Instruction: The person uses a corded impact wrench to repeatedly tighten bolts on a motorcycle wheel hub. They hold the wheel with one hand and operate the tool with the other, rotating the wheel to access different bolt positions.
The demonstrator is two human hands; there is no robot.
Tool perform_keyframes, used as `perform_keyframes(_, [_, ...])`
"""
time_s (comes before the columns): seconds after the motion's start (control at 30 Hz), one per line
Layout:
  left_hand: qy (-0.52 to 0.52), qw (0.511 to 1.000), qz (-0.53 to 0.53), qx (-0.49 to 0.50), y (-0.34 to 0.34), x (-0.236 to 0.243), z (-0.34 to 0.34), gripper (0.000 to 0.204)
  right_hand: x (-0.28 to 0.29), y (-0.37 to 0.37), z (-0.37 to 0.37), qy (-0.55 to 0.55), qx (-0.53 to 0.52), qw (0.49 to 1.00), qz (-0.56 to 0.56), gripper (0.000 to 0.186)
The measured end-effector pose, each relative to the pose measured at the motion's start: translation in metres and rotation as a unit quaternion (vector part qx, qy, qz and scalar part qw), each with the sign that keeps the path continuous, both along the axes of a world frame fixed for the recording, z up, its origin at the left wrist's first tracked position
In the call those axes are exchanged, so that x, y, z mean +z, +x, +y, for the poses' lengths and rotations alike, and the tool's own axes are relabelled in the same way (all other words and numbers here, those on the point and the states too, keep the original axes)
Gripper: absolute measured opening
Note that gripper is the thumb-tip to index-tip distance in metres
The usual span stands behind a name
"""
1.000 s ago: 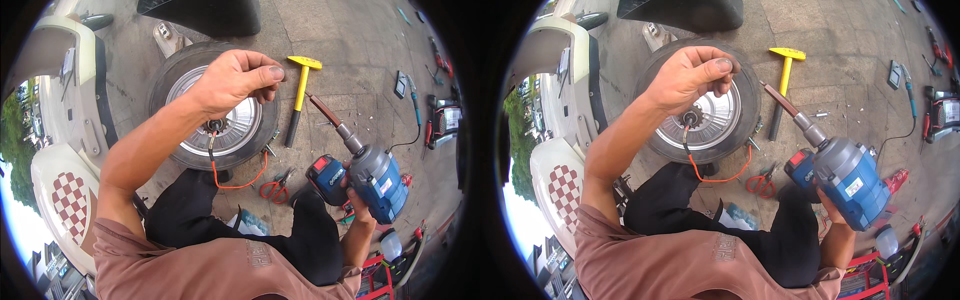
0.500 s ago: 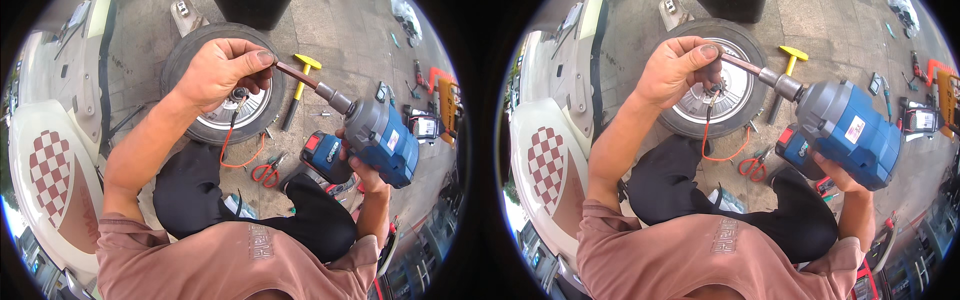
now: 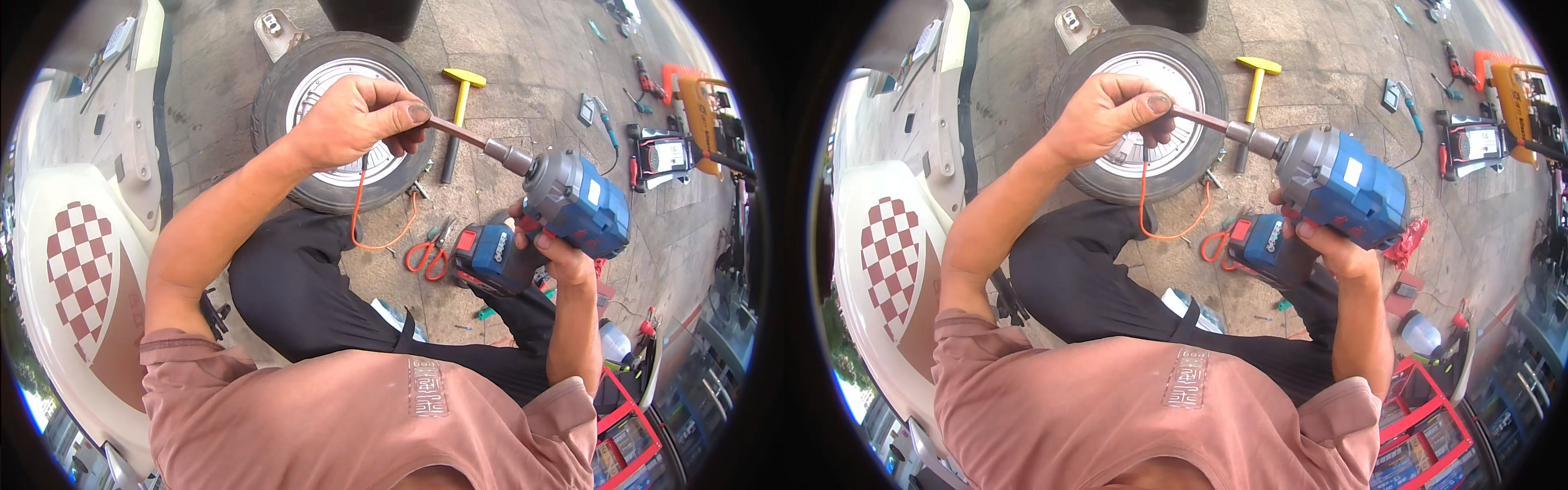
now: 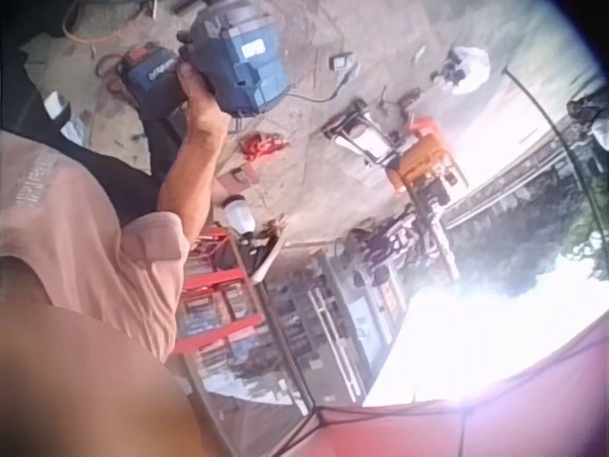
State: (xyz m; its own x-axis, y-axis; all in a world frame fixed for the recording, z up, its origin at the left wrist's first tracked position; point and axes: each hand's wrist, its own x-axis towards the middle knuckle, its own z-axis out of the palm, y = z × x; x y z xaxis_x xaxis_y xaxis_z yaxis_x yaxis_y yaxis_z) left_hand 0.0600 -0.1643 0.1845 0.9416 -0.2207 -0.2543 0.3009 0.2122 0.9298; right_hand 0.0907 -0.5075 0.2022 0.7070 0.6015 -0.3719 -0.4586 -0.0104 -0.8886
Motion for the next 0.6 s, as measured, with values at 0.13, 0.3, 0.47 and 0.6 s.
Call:
perform_keyframes(0.13, [0.010, 0.996, -0.002, -0.086, 0.001, -0.026, -0.005, 0.026, -0.034, -0.026, -0.017, 0.044, -0.008, 0.997, 0.060, 0.050])
perform_keyframes(0.3, [0.110, 0.980, -0.035, -0.164, 0.003, -0.055, -0.008, 0.022, -0.061, -0.046, -0.031, 0.014, -0.035, 0.993, 0.109, 0.054])
perform_keyframes(0.47, [0.149, 0.953, -0.108, -0.242, 0.007, -0.070, -0.012, 0.026, -0.079, -0.053, -0.037, 0.024, -0.018, 0.992, 0.122, 0.044])
perform_keyframes(0.6, [0.357, 0.877, -0.316, -0.064, 0.004, -0.072, 0.007, 0.045, -0.096, -0.058, -0.039, -0.028, -0.016, 0.992, 0.122, 0.043])
